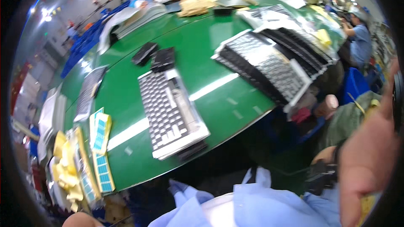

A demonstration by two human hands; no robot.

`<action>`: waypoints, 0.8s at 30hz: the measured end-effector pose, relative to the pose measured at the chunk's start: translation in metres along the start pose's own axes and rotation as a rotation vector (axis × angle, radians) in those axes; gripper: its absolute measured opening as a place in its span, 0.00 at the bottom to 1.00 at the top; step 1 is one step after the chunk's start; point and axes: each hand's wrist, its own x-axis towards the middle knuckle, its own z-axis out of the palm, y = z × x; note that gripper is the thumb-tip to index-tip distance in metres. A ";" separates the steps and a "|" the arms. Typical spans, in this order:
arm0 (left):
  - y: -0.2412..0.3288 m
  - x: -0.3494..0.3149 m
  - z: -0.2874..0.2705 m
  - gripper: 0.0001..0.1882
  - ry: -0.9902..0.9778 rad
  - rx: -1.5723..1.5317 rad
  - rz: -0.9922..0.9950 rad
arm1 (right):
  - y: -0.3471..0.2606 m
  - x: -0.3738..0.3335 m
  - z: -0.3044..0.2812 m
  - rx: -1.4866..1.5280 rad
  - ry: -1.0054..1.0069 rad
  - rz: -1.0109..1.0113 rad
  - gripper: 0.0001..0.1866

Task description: Assembling components for computer keyboards on a factory production line.

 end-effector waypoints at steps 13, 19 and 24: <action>0.027 0.007 -0.076 0.14 0.197 0.242 0.314 | 0.046 0.038 0.043 0.149 0.069 -0.260 0.44; 0.082 0.058 -0.148 0.13 0.218 0.461 0.698 | 0.047 0.096 0.058 0.132 0.233 -0.584 0.42; 0.096 0.074 -0.160 0.13 0.206 0.508 0.856 | 0.050 0.105 0.058 0.122 0.285 -0.659 0.41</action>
